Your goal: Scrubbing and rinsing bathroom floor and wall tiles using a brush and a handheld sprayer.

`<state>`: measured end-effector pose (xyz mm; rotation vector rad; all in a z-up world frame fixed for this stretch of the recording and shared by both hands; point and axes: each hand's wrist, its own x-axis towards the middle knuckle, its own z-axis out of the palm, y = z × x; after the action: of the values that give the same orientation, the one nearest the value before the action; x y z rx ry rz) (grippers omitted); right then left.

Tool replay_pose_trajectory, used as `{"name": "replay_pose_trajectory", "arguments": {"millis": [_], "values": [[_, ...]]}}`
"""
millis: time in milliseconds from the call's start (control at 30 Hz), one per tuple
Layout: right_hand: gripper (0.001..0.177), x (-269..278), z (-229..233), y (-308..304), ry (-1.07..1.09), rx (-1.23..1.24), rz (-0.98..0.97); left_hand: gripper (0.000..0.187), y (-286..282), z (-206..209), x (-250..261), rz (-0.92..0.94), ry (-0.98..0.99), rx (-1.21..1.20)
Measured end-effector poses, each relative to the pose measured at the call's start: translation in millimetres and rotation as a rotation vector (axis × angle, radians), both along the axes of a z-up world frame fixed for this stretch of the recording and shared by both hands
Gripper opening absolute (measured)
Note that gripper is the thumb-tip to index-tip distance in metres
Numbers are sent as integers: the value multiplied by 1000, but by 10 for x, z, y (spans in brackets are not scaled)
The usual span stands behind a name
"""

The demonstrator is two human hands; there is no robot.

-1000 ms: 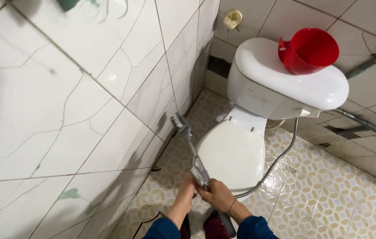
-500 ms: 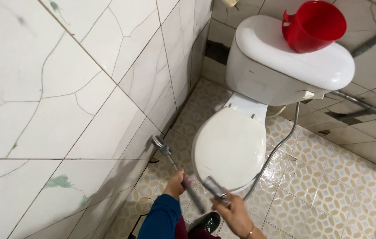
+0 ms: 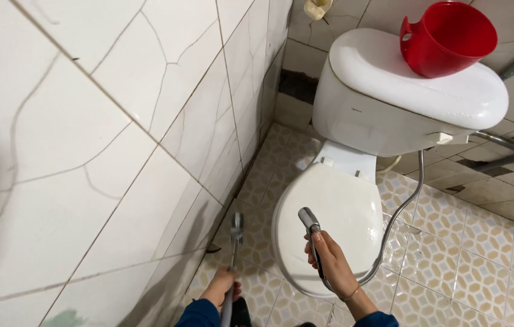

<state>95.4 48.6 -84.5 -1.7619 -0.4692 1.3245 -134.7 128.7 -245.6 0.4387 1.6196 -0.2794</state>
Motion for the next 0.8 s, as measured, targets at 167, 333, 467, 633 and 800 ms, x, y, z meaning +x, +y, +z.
{"name": "replay_pose_trajectory", "arguments": {"millis": [167,333,467,633,800], "values": [[32,132,-608,197,-43,104,-3,29,105,-975,-121,-77,-58,130],[26,284,-1194,328,4,178,155,31,509,-1678,239,-121,-48,256],[35,206,-1460,577,-59,16,290,27,1116,-2036,808,155,-320,310],[43,151,-1950,768,-127,37,351,26,1646,-2066,1459,674,-595,261],[27,107,-2421,810,-178,170,469,26,2010,-2743,1698,651,-778,140]]}}
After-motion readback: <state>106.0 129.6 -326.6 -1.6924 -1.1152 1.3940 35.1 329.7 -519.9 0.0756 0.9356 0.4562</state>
